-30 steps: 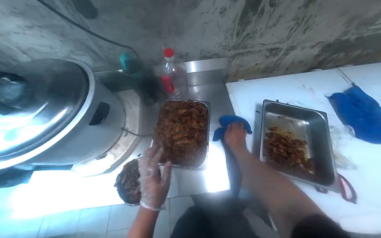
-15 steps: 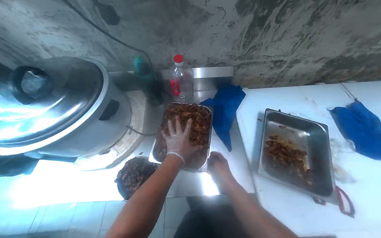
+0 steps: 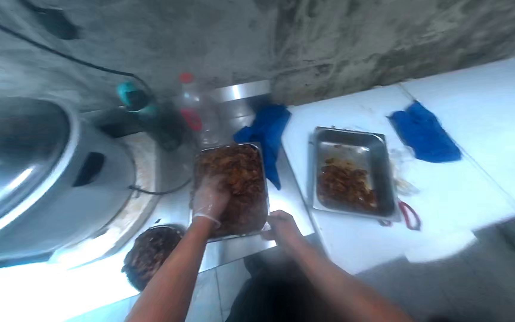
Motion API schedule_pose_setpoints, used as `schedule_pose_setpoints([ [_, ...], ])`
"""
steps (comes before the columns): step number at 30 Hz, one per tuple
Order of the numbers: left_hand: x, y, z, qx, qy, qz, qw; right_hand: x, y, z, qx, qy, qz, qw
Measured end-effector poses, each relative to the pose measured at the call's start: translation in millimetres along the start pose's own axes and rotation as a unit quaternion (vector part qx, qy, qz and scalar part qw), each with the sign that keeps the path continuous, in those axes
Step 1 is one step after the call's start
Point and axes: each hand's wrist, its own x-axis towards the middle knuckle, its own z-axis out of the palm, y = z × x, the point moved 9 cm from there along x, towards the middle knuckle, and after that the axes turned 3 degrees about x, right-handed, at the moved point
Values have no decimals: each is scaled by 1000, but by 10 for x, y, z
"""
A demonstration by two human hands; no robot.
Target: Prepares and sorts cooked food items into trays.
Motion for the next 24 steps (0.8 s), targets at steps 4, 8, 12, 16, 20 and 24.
schedule_pose_setpoints([
  [4, -141, 50, -105, -192, 64, 65, 977, -89, -102, -337, -11, -1, -3, 1000],
  [8, -320, 210, -422, -354, 109, 60, 927, -195, -139, -506, -8, -98, -19, 995],
  [12, -522, 811, -814, -454, 116, 84, 880, -363, -209, -822, -72, -142, -26, 987],
  [16, -698, 1811, -839, -491, 68, 125, 860, -488, -188, -1373, -117, -162, -63, 978],
  [20, -588, 2884, -17, -513, -23, 183, 838, -541, -108, -2089, -105, -136, -64, 983],
  [24, -337, 3411, 1275, -230, -131, 132, 955, -571, -106, -2821, -70, -98, -75, 990],
])
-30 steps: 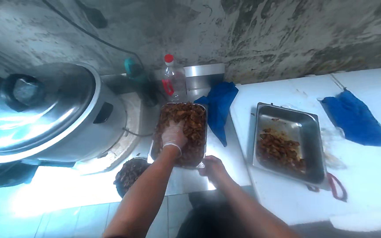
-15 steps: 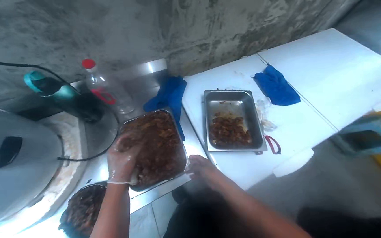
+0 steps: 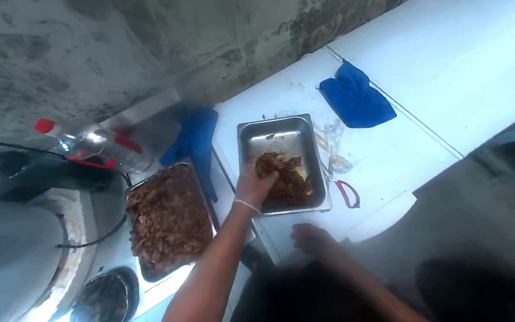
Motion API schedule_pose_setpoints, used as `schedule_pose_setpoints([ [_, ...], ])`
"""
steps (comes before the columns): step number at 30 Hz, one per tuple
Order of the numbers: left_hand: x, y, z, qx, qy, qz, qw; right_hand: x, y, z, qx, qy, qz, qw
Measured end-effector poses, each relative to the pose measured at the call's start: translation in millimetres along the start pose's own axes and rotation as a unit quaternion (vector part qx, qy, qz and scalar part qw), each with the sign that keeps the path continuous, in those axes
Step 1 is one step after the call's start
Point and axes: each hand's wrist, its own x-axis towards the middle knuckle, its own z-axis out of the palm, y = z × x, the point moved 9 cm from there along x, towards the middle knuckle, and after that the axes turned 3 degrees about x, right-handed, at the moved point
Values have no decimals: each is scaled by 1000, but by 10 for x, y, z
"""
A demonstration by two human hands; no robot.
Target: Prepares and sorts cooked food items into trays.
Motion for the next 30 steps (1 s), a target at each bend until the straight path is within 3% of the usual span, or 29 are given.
schedule_pose_setpoints([
  [2, 25, 60, 274, 160, -15, -11, 987, -82, -3, -358, 5, 42, -23, 999],
  [5, -52, 169, 646, 363, -31, -1, 931, -200, -47, -790, 55, 138, -47, 988],
  [8, -19, 69, 1066, 438, -113, -50, 890, -102, -175, -932, 82, 156, -64, 982],
  [11, 258, 14, 1141, 447, -116, -92, 882, 86, -309, -874, 76, 134, -67, 986],
  [15, 647, 56, 823, 424, -102, -73, 897, 197, -418, -914, 62, 153, -56, 985],
  [20, 608, 487, 292, 318, -102, -21, 942, 203, -437, -1003, 33, 150, -48, 987],
  [23, 545, 609, 257, 304, -155, -3, 940, 222, -428, -1001, 26, 147, -56, 987],
  [30, 547, 946, -60, 341, -6, 30, 939, 202, -459, -1006, 34, 145, -57, 987],
])
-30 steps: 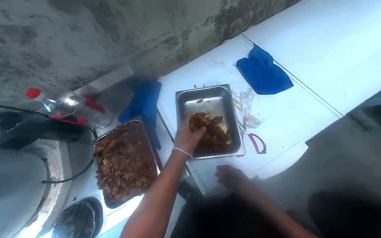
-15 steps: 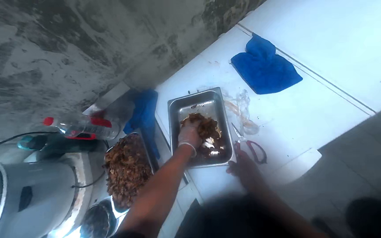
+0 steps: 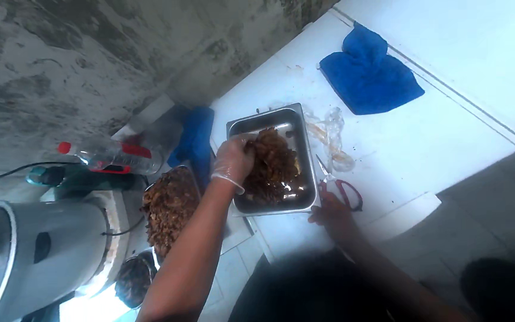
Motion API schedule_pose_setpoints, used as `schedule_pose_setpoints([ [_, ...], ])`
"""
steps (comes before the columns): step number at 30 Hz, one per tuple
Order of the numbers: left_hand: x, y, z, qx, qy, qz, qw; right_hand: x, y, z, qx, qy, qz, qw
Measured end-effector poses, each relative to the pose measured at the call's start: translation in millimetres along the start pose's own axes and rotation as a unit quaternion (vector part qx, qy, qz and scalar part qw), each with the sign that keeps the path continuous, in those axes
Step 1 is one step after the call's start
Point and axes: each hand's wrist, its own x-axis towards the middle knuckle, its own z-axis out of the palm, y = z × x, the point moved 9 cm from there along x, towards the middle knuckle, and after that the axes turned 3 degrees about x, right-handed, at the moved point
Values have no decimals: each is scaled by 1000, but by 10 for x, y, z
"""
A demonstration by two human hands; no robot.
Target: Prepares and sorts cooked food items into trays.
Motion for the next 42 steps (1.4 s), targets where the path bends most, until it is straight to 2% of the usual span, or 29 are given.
schedule_pose_setpoints([
  [2, -20, -47, -6, 0, 9, -17, 1000, -7, 12, 5, -2, 1, -1, 1000],
  [4, -37, -70, 176, 5, -14, -38, 999, 6, 19, 2, -4, 0, -6, 1000],
  [9, -262, 40, 1266, 85, -82, 36, 992, 16, 30, 12, -22, -7, -41, 999],
  [11, -404, 17, 1397, 102, -89, 35, 990, 20, 35, 13, -30, -2, -41, 999],
  [14, -503, -133, 1296, 62, -105, 19, 992, -10, 61, 13, 9, 30, -27, 999],
  [17, -712, -186, 834, -19, 17, 91, 996, -23, 41, 93, 39, 50, -47, 997],
  [19, -878, -428, 528, -43, 61, 82, 994, 11, -5, 165, 16, 53, -67, 996],
  [22, -1221, -1102, 153, -41, 107, 1, 993, 64, -70, 218, 6, 32, -82, 996],
  [25, -1546, -2159, -37, 28, 164, -129, 978, 59, -66, 318, 3, 26, -84, 996],
  [27, -1502, -2924, 23, 52, 156, -230, 959, 39, -13, 435, 9, 38, -74, 997],
  [29, -1323, -3295, 132, 49, 117, -267, 955, 10, 12, 587, 9, 40, -66, 997],
  [32, -970, -3307, 228, 31, 30, -263, 964, -5, 34, 756, 1, 44, -53, 998],
  [36, -732, -3401, 333, 2, -48, -296, 954, -12, 90, 825, -7, 65, -13, 998],
  [42, -784, -3425, 202, -11, -50, -283, 958, -7, 71, 841, 9, 87, -18, 996],
])
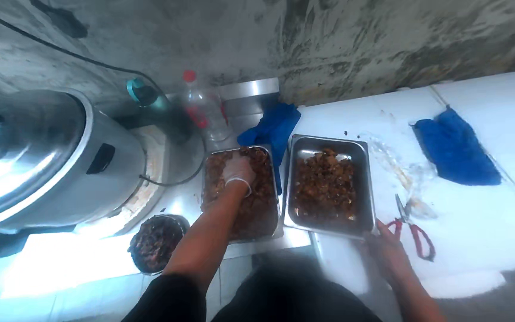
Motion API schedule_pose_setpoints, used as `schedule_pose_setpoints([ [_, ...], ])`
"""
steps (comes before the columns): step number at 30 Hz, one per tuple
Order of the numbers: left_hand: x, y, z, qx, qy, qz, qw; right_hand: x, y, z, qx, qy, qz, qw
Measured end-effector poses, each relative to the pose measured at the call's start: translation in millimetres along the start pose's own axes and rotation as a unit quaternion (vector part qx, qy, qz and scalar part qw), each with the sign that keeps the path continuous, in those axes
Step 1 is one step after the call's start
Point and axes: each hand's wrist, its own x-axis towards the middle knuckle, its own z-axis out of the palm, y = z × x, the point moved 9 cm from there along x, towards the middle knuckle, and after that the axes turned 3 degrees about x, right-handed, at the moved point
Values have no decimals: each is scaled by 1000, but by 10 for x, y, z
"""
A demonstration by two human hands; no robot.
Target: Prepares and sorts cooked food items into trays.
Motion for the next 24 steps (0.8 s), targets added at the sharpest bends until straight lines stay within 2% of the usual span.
schedule_pose_setpoints([
  [3, -94, -251, -101, -94, 42, 53, 993, 4, 1, 12, 3, -7, -8, 1000],
  [6, -270, -423, -336, -201, 151, 110, 962, -14, 32, 5, 6, -8, 1, 1000],
  [8, -521, -374, -595, -241, 201, 152, 937, -5, 19, 18, 4, -12, 3, 1000],
  [13, -1173, 178, -1135, -310, 273, 268, 870, 12, 14, 5, 21, -32, 5, 999],
  [15, -1376, 593, -1141, -368, 250, 332, 832, 35, 41, 5, 27, -42, 3, 999],
  [17, -1455, 1130, -912, -389, 205, 383, 812, 49, 79, -7, 40, -44, 1, 998],
  [18, -1423, 1406, -699, -363, 170, 391, 829, 54, 99, -2, 43, -45, 0, 998],
  [19, -1355, 1653, -441, -314, 125, 378, 862, 56, 114, 9, 47, -48, 0, 998],
  [21, -1203, 1987, 76, -190, 30, 319, 928, 57, 111, 25, 44, -56, -12, 997],
  [24, -1235, 2082, 349, -89, 10, 270, 959, 85, 60, 32, 39, -71, -35, 996],
])
